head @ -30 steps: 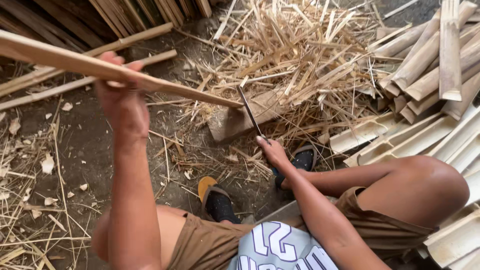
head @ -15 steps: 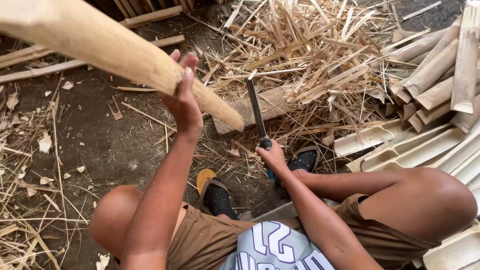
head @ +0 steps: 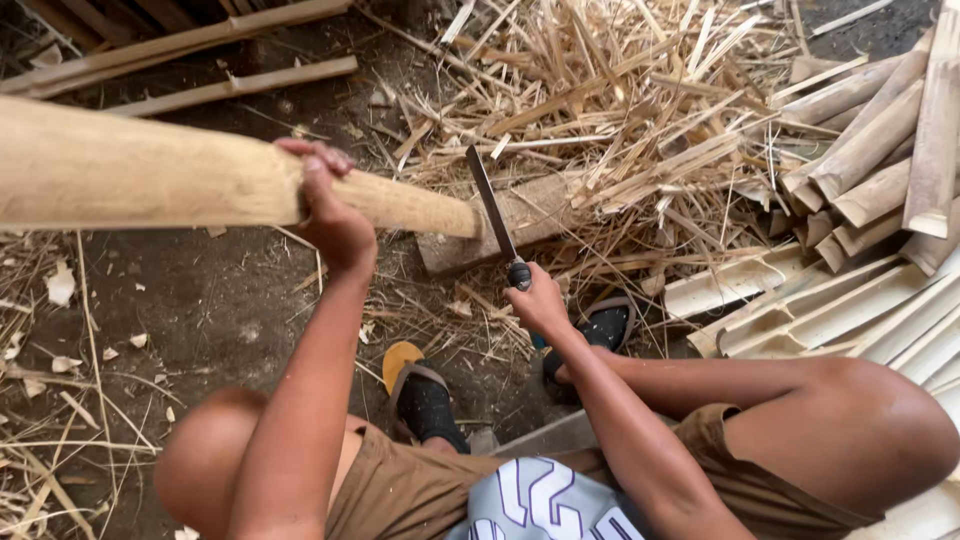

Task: The person sits on the ground and uses a knife to shave and shape a piece of wood. They repeatedly scrape the surface, remove shavings, and rotate the wood to work on different sides. Finished pieces are placed in a nearby pile.

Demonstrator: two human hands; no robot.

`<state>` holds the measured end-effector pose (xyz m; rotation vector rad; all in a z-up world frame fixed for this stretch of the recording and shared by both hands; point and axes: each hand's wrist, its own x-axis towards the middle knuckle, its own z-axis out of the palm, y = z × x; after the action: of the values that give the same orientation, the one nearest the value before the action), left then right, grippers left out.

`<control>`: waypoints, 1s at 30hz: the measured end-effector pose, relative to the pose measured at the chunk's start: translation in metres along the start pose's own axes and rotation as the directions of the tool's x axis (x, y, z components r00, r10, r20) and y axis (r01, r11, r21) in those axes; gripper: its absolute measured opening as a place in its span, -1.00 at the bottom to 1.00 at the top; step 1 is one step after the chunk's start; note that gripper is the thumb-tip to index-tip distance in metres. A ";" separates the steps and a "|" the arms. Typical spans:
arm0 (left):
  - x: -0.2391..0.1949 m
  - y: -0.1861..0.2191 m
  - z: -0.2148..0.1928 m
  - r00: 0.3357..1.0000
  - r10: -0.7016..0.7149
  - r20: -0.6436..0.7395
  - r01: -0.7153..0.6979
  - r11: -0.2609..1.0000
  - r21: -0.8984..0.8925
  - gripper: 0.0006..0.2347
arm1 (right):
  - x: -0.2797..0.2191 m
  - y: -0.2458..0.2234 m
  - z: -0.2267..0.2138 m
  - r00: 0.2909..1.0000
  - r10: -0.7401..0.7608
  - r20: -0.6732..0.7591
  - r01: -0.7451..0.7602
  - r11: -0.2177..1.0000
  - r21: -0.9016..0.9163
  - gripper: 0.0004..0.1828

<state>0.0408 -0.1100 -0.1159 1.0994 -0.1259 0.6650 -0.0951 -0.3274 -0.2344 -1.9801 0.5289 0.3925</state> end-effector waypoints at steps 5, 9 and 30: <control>-0.005 0.001 -0.012 1.000 -0.026 0.017 0.026 1.000 -0.011 -0.92 | -0.029 -0.074 -0.053 0.787 -0.579 -0.210 0.606 0.790 0.093 -0.72; -0.018 0.004 -0.002 0.993 -0.017 0.118 0.013 0.999 0.038 -0.91 | -0.023 -0.084 -0.063 0.518 -0.681 -0.519 0.838 0.524 0.149 -0.80; -0.013 0.007 0.009 0.986 -0.080 0.144 0.080 0.997 0.006 -0.90 | -0.004 -0.070 -0.053 0.653 -0.561 -0.508 0.756 0.525 0.391 -0.89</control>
<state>0.0287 -0.1208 -0.1116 1.1467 -0.2049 0.5138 -0.0594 -0.3461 -0.1560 -1.4738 0.0080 -0.5607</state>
